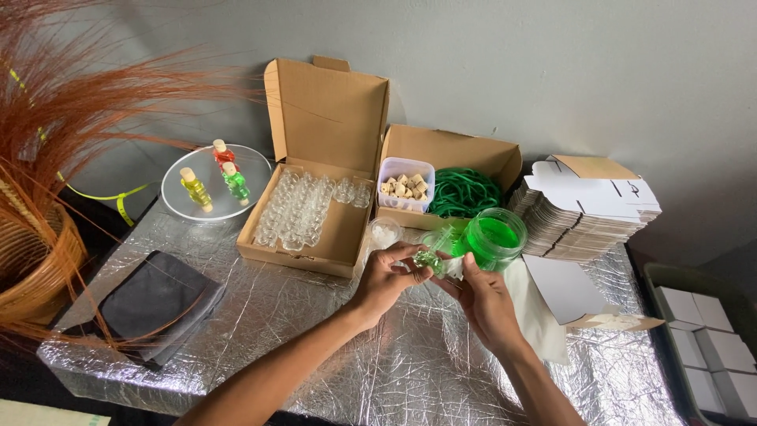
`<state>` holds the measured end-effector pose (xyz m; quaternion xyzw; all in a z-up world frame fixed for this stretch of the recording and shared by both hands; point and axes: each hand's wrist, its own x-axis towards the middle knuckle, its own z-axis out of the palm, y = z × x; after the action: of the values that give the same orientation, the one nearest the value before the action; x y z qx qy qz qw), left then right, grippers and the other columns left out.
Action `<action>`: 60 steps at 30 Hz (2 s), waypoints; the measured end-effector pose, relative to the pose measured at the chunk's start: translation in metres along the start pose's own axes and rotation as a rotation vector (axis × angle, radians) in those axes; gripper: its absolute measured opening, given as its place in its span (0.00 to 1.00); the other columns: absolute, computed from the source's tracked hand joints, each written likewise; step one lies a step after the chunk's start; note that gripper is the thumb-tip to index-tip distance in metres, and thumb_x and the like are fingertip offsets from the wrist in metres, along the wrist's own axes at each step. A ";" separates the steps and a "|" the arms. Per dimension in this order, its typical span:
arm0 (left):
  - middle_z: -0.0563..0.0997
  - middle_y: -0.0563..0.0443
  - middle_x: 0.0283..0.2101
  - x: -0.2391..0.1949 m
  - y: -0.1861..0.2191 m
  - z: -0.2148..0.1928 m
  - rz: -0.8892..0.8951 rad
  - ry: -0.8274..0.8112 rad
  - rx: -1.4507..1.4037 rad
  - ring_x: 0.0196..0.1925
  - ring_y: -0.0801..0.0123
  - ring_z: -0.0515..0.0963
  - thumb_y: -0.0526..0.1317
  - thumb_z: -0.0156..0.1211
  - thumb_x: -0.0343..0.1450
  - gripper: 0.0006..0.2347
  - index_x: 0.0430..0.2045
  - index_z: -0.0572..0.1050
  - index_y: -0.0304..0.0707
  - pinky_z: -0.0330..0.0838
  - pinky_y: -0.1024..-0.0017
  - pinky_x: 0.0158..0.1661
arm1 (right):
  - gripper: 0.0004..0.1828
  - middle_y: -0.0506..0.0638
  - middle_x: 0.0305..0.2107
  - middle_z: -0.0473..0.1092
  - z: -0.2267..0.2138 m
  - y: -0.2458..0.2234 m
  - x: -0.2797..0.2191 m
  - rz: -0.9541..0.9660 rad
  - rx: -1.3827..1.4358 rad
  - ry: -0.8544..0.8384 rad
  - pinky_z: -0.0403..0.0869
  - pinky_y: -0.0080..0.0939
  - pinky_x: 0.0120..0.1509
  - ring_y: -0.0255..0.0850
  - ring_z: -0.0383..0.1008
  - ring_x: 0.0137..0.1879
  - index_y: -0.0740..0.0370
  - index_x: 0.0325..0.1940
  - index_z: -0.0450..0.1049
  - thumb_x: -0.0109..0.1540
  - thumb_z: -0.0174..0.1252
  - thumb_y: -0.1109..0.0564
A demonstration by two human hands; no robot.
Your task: The person threads green cords through wooden caps and attaches them to small glass perfume vials.
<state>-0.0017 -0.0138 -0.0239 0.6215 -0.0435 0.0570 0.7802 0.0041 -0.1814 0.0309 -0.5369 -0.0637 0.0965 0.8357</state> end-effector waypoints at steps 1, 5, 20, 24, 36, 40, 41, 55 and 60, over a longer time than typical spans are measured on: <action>0.80 0.42 0.43 -0.001 0.004 0.003 -0.001 0.001 0.001 0.37 0.70 0.75 0.37 0.72 0.67 0.15 0.48 0.81 0.38 0.74 0.72 0.39 | 0.19 0.61 0.38 0.79 -0.015 0.011 0.007 0.001 0.001 -0.001 0.78 0.59 0.61 0.46 0.79 0.44 0.70 0.36 0.82 0.69 0.55 0.53; 0.87 0.48 0.33 -0.006 0.023 0.011 -0.150 0.098 -0.078 0.42 0.64 0.80 0.40 0.73 0.61 0.20 0.47 0.82 0.40 0.70 0.54 0.58 | 0.12 0.65 0.60 0.71 -0.027 0.015 0.014 0.027 -0.207 -0.115 0.78 0.56 0.66 0.54 0.73 0.68 0.64 0.45 0.82 0.59 0.61 0.58; 0.77 0.57 0.39 0.013 0.006 -0.023 0.284 -0.378 0.155 0.44 0.69 0.73 0.40 0.70 0.67 0.09 0.39 0.82 0.44 0.72 0.69 0.52 | 0.10 0.53 0.25 0.79 -0.024 0.003 -0.002 -0.205 -0.948 -0.430 0.79 0.36 0.28 0.39 0.80 0.28 0.64 0.38 0.77 0.62 0.51 0.69; 0.77 0.60 0.38 0.017 0.007 -0.029 0.266 -0.558 0.085 0.44 0.72 0.73 0.40 0.72 0.66 0.10 0.39 0.83 0.46 0.69 0.71 0.51 | 0.14 0.54 0.19 0.78 -0.033 -0.002 0.003 -0.090 -0.696 -0.671 0.66 0.32 0.21 0.36 0.74 0.21 0.65 0.28 0.77 0.62 0.48 0.72; 0.85 0.42 0.42 0.009 0.023 -0.007 0.335 -0.202 0.421 0.34 0.67 0.81 0.45 0.64 0.69 0.14 0.42 0.80 0.34 0.79 0.73 0.37 | 0.22 0.70 0.53 0.72 -0.039 0.033 0.008 -0.674 -1.291 -0.205 0.88 0.46 0.39 0.50 0.85 0.33 0.67 0.63 0.69 0.64 0.56 0.64; 0.84 0.41 0.46 0.005 0.025 -0.009 0.409 -0.241 0.622 0.33 0.69 0.82 0.46 0.61 0.71 0.17 0.47 0.79 0.32 0.77 0.67 0.48 | 0.25 0.67 0.58 0.70 -0.037 0.026 0.007 -0.463 -1.286 -0.218 0.88 0.46 0.44 0.50 0.86 0.34 0.67 0.64 0.69 0.61 0.58 0.65; 0.84 0.39 0.47 0.003 0.025 -0.009 0.395 -0.239 0.639 0.40 0.62 0.83 0.41 0.61 0.71 0.14 0.47 0.79 0.32 0.77 0.64 0.50 | 0.22 0.61 0.49 0.74 -0.038 0.025 0.008 -0.424 -1.244 -0.261 0.85 0.41 0.39 0.45 0.85 0.33 0.67 0.61 0.72 0.61 0.58 0.66; 0.85 0.51 0.49 0.018 0.016 -0.032 1.033 -0.464 0.803 0.48 0.63 0.81 0.19 0.59 0.70 0.18 0.48 0.80 0.44 0.65 0.68 0.46 | 0.06 0.63 0.24 0.76 -0.067 0.006 0.026 0.434 -0.054 -0.657 0.76 0.35 0.27 0.44 0.75 0.24 0.81 0.38 0.81 0.63 0.61 0.71; 0.80 0.41 0.48 0.013 0.028 -0.025 0.953 -0.389 0.642 0.49 0.59 0.81 0.13 0.50 0.68 0.19 0.48 0.76 0.30 0.83 0.71 0.54 | 0.11 0.71 0.35 0.80 -0.058 -0.005 0.026 0.386 -0.096 -0.485 0.80 0.40 0.32 0.47 0.79 0.28 0.80 0.36 0.80 0.62 0.61 0.63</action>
<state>0.0074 0.0168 -0.0008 0.7368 -0.4396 0.2958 0.4200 0.0423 -0.2284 0.0111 -0.5393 -0.1626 0.3753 0.7361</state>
